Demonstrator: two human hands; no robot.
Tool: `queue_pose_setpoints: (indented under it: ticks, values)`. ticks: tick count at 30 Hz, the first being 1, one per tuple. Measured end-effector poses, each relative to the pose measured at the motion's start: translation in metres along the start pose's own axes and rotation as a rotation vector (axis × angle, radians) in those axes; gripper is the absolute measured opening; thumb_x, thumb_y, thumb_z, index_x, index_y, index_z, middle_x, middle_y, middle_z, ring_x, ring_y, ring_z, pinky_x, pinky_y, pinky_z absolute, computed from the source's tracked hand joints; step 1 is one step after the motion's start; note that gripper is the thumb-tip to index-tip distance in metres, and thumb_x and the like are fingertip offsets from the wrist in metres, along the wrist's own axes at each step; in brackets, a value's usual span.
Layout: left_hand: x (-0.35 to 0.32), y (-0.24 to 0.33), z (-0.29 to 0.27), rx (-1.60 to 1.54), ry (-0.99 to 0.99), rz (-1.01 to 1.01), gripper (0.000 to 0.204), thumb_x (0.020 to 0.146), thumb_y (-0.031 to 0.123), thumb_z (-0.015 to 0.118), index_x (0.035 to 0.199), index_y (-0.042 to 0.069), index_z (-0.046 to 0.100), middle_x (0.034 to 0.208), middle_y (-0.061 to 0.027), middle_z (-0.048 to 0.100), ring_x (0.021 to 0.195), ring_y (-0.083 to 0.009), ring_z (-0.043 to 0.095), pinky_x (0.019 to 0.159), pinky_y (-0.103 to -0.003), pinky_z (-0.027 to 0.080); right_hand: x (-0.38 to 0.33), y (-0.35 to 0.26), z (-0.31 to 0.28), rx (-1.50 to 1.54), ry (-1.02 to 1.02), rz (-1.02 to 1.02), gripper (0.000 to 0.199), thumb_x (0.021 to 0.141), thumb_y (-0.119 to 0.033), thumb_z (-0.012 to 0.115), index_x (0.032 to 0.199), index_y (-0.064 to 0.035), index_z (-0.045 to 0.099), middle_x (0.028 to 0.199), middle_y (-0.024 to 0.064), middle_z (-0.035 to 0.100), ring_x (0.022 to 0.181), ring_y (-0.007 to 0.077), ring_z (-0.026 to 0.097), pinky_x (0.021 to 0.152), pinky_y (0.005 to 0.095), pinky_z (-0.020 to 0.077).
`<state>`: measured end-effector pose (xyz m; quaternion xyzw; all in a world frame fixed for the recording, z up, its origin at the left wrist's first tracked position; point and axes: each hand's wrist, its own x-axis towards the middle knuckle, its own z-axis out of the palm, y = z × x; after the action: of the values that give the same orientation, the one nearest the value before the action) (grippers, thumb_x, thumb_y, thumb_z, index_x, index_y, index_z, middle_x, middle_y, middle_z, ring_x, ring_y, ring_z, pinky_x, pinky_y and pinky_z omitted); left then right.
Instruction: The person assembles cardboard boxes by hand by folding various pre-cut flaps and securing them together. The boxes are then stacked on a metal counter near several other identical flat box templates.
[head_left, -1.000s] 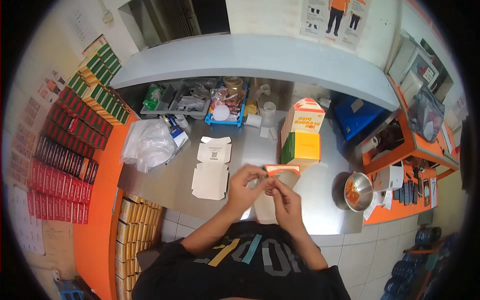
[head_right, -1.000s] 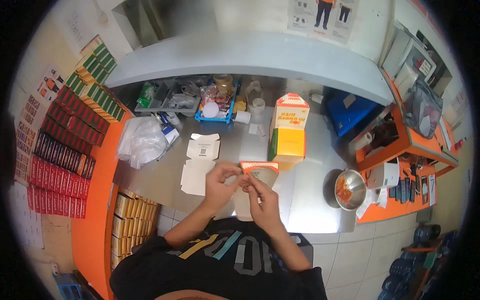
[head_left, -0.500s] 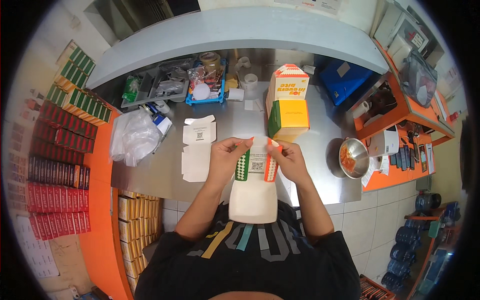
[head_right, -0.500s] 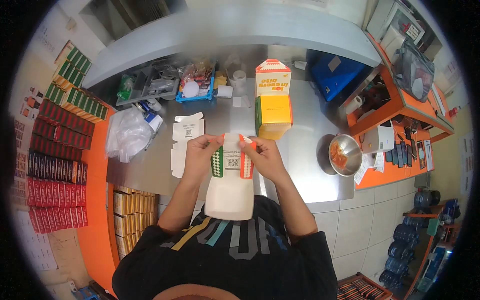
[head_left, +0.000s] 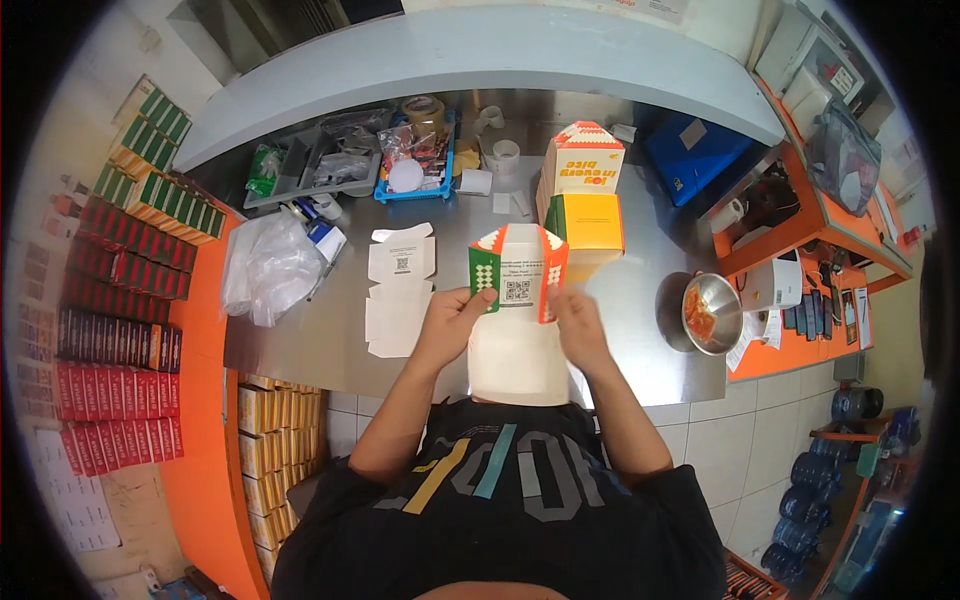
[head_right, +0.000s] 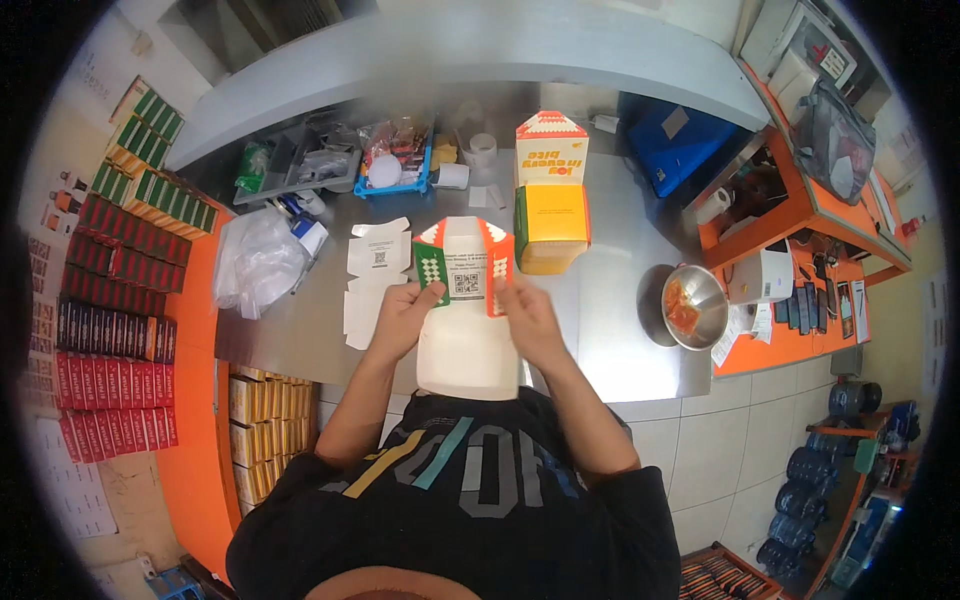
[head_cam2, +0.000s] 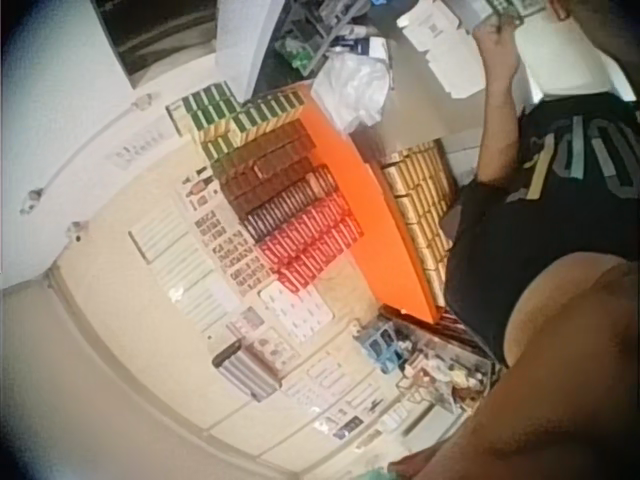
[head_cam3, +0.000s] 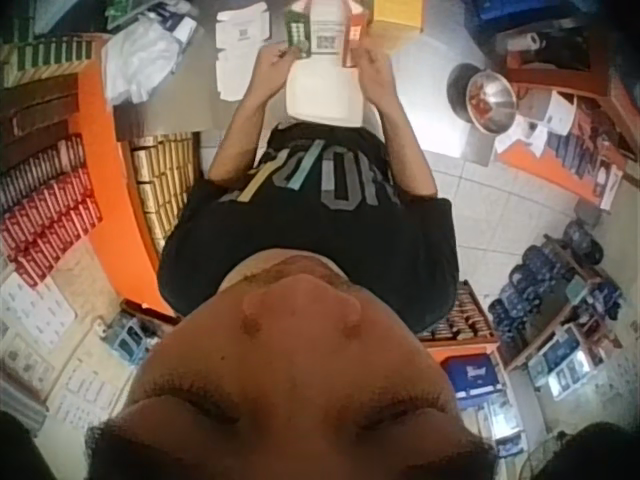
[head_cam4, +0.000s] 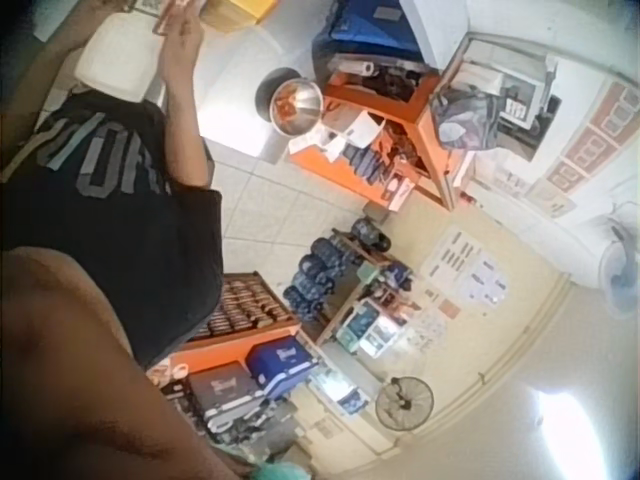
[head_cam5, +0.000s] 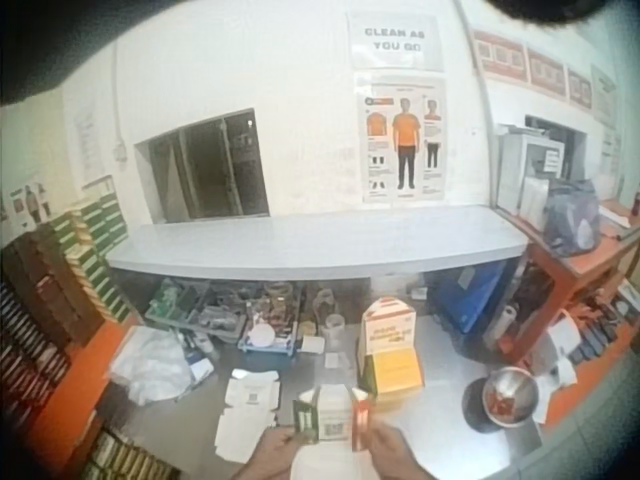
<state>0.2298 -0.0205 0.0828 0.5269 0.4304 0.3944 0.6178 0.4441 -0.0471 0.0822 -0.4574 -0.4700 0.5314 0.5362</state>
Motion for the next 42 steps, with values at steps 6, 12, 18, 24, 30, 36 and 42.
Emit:
queue_pose_setpoints:
  ticks: [6, 12, 18, 24, 30, 36, 42]
  values:
    - [-0.002, 0.011, 0.017, 0.31, 0.169, 0.253, 0.042, 0.096, 0.022, 0.069, 0.128, -0.004, 0.06, 0.111, -0.0167, 0.069, 0.099, -0.0163, 0.063, 0.088, -0.031, 0.05, -0.005, -0.04, 0.01, -0.822, -0.145, 0.27, 0.03, 0.104, -0.019, 0.053, 0.121, 0.0015, 0.066, 0.102, 0.0127, 0.074, 0.089, 0.0236, 0.07, 0.085, 0.0264, 0.051]
    - [-0.01, 0.003, 0.024, 0.303, -0.074, 0.14, 0.062, 0.094, 0.013, 0.069, 0.146, -0.001, 0.039, 0.144, -0.0156, 0.05, 0.134, -0.0282, 0.05, 0.109, -0.04, 0.043, -0.023, -0.034, 0.024, -1.155, -0.276, -0.554, 0.054, 0.095, -0.031, 0.064, 0.14, -0.0054, 0.052, 0.149, 0.0223, 0.045, 0.142, 0.0442, 0.036, 0.116, 0.0531, 0.0292]
    - [-0.002, -0.004, -0.007, -0.837, -0.071, -0.197, 0.047, 0.096, 0.001, 0.06, 0.14, 0.0, 0.044, 0.133, -0.0148, 0.058, 0.123, -0.027, 0.059, 0.104, -0.043, 0.05, -0.028, -0.008, -0.005, -0.302, -0.222, -0.212, 0.098, 0.08, -0.029, 0.084, 0.157, -0.0087, 0.026, 0.155, 0.0218, 0.037, 0.142, 0.0341, 0.04, 0.116, 0.0467, 0.0325]
    - [-0.002, -0.001, -0.014, -0.222, -0.123, -0.025, 0.045, 0.096, 0.006, 0.063, 0.138, -0.002, 0.048, 0.133, -0.0136, 0.06, 0.122, -0.0232, 0.059, 0.101, -0.038, 0.05, -0.025, -0.013, -0.003, -0.514, -0.375, 0.042, 0.106, 0.077, -0.021, 0.087, 0.158, -0.0098, 0.02, 0.126, 0.0145, 0.066, 0.118, 0.0281, 0.064, 0.1, 0.0435, 0.0486]
    - [0.006, 0.009, -0.019, -0.467, -0.181, -0.193, 0.042, 0.094, 0.006, 0.067, 0.134, 0.0, 0.054, 0.132, -0.0127, 0.062, 0.122, -0.0237, 0.06, 0.1, -0.036, 0.05, -0.026, 0.003, -0.008, -0.231, -0.404, -0.065, 0.095, 0.084, -0.019, 0.081, 0.157, -0.0087, 0.021, 0.13, 0.0139, 0.063, 0.123, 0.0262, 0.059, 0.11, 0.0403, 0.0405]
    - [0.003, 0.009, 0.002, -0.578, -0.064, -0.301, 0.052, 0.086, -0.007, 0.069, 0.133, 0.0, 0.051, 0.125, -0.0136, 0.063, 0.118, -0.0265, 0.063, 0.1, -0.039, 0.053, -0.02, 0.012, -0.011, -0.24, -0.263, -0.212, 0.075, 0.091, -0.015, 0.072, 0.155, -0.0067, 0.033, 0.142, 0.0173, 0.053, 0.132, 0.025, 0.051, 0.111, 0.0371, 0.0389]
    - [0.004, 0.017, -0.009, 0.323, -0.202, 0.083, 0.044, 0.083, -0.001, 0.074, 0.127, 0.003, 0.066, 0.136, -0.013, 0.059, 0.119, -0.0252, 0.062, 0.099, -0.036, 0.051, -0.026, 0.001, -0.004, -0.299, -0.203, -0.123, 0.069, 0.093, -0.009, 0.066, 0.154, -0.0062, 0.036, 0.142, 0.0168, 0.054, 0.128, 0.0248, 0.054, 0.108, 0.0344, 0.0409]
